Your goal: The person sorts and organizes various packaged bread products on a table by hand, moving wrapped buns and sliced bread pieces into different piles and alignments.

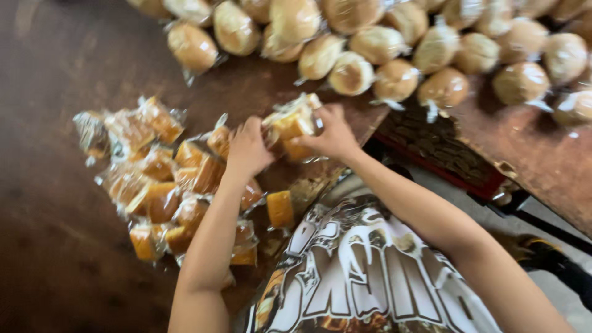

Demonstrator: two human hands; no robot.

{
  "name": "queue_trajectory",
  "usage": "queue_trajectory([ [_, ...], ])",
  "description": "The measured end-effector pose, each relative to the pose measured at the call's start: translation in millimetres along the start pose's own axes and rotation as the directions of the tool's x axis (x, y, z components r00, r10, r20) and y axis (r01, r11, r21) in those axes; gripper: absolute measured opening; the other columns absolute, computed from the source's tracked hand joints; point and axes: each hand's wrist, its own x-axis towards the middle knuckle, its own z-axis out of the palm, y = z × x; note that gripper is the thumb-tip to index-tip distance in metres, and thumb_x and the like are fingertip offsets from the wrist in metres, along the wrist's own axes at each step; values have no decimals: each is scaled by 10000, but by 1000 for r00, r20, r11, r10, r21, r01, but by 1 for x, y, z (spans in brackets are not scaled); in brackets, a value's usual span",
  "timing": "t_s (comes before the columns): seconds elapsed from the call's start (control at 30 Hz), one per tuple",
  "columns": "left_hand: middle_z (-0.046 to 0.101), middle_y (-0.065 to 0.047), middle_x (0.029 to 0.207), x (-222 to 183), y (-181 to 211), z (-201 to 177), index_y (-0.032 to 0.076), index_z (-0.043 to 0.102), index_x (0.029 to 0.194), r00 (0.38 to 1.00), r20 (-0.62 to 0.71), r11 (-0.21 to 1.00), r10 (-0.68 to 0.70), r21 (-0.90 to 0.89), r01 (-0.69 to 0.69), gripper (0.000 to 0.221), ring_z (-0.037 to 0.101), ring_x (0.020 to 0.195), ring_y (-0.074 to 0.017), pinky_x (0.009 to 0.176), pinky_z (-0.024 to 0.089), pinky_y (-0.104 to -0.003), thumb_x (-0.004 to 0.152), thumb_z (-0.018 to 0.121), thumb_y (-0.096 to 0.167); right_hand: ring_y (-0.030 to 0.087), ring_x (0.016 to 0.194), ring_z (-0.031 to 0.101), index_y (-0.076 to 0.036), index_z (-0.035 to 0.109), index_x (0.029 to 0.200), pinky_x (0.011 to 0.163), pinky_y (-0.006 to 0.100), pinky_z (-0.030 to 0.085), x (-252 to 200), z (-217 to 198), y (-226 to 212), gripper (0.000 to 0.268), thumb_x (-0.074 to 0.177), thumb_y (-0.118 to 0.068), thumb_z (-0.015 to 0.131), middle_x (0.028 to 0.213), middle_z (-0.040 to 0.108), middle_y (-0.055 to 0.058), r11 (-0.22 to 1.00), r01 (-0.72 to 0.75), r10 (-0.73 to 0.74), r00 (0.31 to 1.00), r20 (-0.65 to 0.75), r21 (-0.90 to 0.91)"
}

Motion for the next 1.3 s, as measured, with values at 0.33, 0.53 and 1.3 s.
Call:
queue_trajectory([
  [0.33, 630, -180, 1299, -30, 63, 35, 58, 471, 1312, 971, -237, 977, 43, 212, 9, 890, 582, 1109, -415, 859, 493, -517, 549, 910, 191, 191, 1101, 645, -16, 663, 1260, 994, 373, 534, -25, -53, 59, 602, 791, -333, 866, 1183, 717, 129, 766, -130, -113, 937, 331, 630],
  [0.53, 665, -143, 1167, -8, 24, 49, 50, 477, 1282, 983, -100, 981, -154, -132, 140, 813, 675, 1058, -384, 907, 543, -478, 637, 932, 245, 140, 1209, 597, -30, 521, 1453, 1106, 345, 440, -114, -158, 116, 685, 850, -248, 763, 1289, 670, 50, 537, -261, -95, 926, 366, 802],
  [1.3, 594, -122, 1483, 151, 477, 106, 135, 455, 1551, 953, 182, -220, 243, -946, 237, 751, 581, 1325, -479, 976, 510, -656, 891, 771, 304, 224, 1353, 516, -84, 384, 1562, 1142, 403, 418, -330, -698, 448, 951, 747, -347, 799, 1473, 536, 85, 682, -26, 331, 902, -277, 731],
])
